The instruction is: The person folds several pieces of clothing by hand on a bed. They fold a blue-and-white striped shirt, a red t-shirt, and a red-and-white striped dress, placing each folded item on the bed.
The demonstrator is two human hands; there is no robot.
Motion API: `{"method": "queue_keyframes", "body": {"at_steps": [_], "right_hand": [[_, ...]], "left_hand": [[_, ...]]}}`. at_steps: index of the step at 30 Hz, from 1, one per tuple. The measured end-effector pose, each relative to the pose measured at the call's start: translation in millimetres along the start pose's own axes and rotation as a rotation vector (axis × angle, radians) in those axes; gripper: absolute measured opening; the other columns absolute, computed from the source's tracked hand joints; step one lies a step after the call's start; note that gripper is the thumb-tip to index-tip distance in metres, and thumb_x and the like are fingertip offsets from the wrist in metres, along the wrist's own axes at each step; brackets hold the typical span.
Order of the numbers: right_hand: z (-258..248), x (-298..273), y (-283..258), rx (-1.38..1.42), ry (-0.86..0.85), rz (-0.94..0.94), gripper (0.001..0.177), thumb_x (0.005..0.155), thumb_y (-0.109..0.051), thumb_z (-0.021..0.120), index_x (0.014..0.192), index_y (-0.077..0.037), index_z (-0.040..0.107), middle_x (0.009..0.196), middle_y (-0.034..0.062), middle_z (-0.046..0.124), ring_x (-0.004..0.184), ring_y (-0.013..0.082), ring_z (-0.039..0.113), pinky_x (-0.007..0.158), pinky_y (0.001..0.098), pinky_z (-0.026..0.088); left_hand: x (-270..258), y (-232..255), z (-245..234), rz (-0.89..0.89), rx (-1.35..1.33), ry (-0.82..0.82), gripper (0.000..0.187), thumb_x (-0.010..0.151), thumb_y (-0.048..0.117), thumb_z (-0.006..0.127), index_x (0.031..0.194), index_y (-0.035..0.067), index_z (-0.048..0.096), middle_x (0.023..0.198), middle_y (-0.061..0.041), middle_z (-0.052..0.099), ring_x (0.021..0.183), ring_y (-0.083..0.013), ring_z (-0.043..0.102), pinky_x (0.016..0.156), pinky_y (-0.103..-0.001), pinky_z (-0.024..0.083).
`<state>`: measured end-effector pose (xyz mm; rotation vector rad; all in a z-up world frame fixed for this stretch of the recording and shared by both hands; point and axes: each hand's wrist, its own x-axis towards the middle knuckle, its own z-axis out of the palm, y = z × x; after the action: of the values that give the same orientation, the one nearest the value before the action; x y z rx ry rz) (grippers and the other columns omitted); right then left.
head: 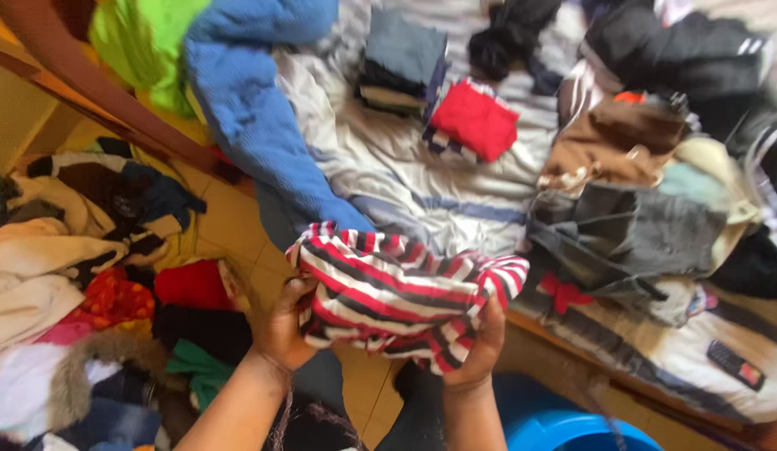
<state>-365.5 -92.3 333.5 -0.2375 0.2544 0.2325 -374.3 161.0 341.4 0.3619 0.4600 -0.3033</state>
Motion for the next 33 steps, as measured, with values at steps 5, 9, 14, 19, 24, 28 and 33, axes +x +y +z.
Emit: {"method": "queue_keyframes", "body": {"at_steps": [5, 9, 14, 19, 24, 28, 33], "right_hand": [[66.4, -22.1, 31.2, -0.052, -0.242, 0.138, 0.050, 0.098, -0.032, 0.062, 0.138, -0.002, 0.054, 0.136, 0.0187, 0.063, 0.128, 0.0347, 0.059, 0.112, 0.0531, 0.043], [78.8, -26.7, 35.0, -0.271, -0.421, 0.292, 0.055, 0.097, -0.027, 0.063, 0.141, 0.005, 0.052, 0.135, 0.0189, 0.064, 0.125, 0.0305, 0.061, 0.109, 0.0478, 0.045], [114.4, -12.1, 20.4, -0.864, -0.219, 0.260, 0.052, 0.095, -0.024, 0.066, 0.139, 0.002, 0.054, 0.124, 0.0119, 0.067, 0.113, 0.0211, 0.065, 0.100, 0.0392, 0.051], [167.2, -5.2, 29.1, -1.962, 0.125, 0.262, 0.048, 0.099, -0.038, 0.072, 0.120, 0.004, 0.060, 0.106, 0.0181, 0.070, 0.090, 0.0132, 0.063, 0.085, 0.0374, 0.055], [200.1, -3.4, 51.9, -1.618, -0.077, -0.066, 0.051, 0.093, -0.035, 0.063, 0.135, -0.005, 0.056, 0.125, 0.0089, 0.070, 0.115, 0.0201, 0.065, 0.100, 0.0374, 0.048], [213.0, -6.7, 52.0, -2.004, 0.045, -0.557, 0.068, 0.090, -0.039, 0.069, 0.141, -0.003, 0.046, 0.142, 0.0196, 0.053, 0.135, 0.0283, 0.046, 0.110, 0.0409, 0.038], [230.6, -12.0, 35.8, -1.101, -0.391, -0.045, 0.056, 0.105, -0.041, 0.044, 0.142, -0.001, 0.053, 0.146, 0.0149, 0.059, 0.138, 0.0220, 0.052, 0.116, 0.0343, 0.038]], "left_hand": [[-48.1, 40.0, 31.6, -0.307, 0.177, -0.167, 0.067, 0.076, 0.036, 0.072, 0.135, 0.006, 0.063, 0.126, -0.017, 0.073, 0.112, -0.0316, 0.071, 0.095, -0.051, 0.057], [-56.0, 53.8, 10.6, -0.083, 0.327, -0.166, 0.048, 0.087, 0.008, 0.076, 0.131, -0.003, 0.061, 0.121, -0.021, 0.070, 0.106, -0.0335, 0.071, 0.093, -0.051, 0.058], [-59.3, 105.1, 14.5, 0.042, 0.132, -0.393, 0.051, 0.078, -0.007, 0.069, 0.128, -0.003, 0.060, 0.117, -0.022, 0.071, 0.104, -0.0370, 0.072, 0.092, -0.054, 0.058], [-77.2, 129.1, 35.0, 0.063, 0.087, -0.401, 0.069, 0.060, -0.007, 0.064, 0.129, -0.001, 0.062, 0.117, -0.021, 0.073, 0.106, -0.0374, 0.072, 0.091, -0.053, 0.057], [-68.4, 122.0, 34.0, 0.002, 0.026, -0.401, 0.066, 0.063, 0.001, 0.067, 0.129, 0.001, 0.063, 0.117, -0.019, 0.074, 0.106, -0.0339, 0.072, 0.090, -0.049, 0.057], [-59.2, 108.0, 30.3, -0.039, 0.056, -0.371, 0.064, 0.065, 0.007, 0.070, 0.129, 0.002, 0.064, 0.118, -0.017, 0.074, 0.105, -0.0311, 0.073, 0.089, -0.046, 0.057], [-42.9, 104.0, 28.2, -0.046, 0.111, -0.331, 0.063, 0.068, 0.016, 0.073, 0.129, 0.003, 0.065, 0.118, -0.015, 0.075, 0.105, -0.0276, 0.073, 0.088, -0.042, 0.058]]}}
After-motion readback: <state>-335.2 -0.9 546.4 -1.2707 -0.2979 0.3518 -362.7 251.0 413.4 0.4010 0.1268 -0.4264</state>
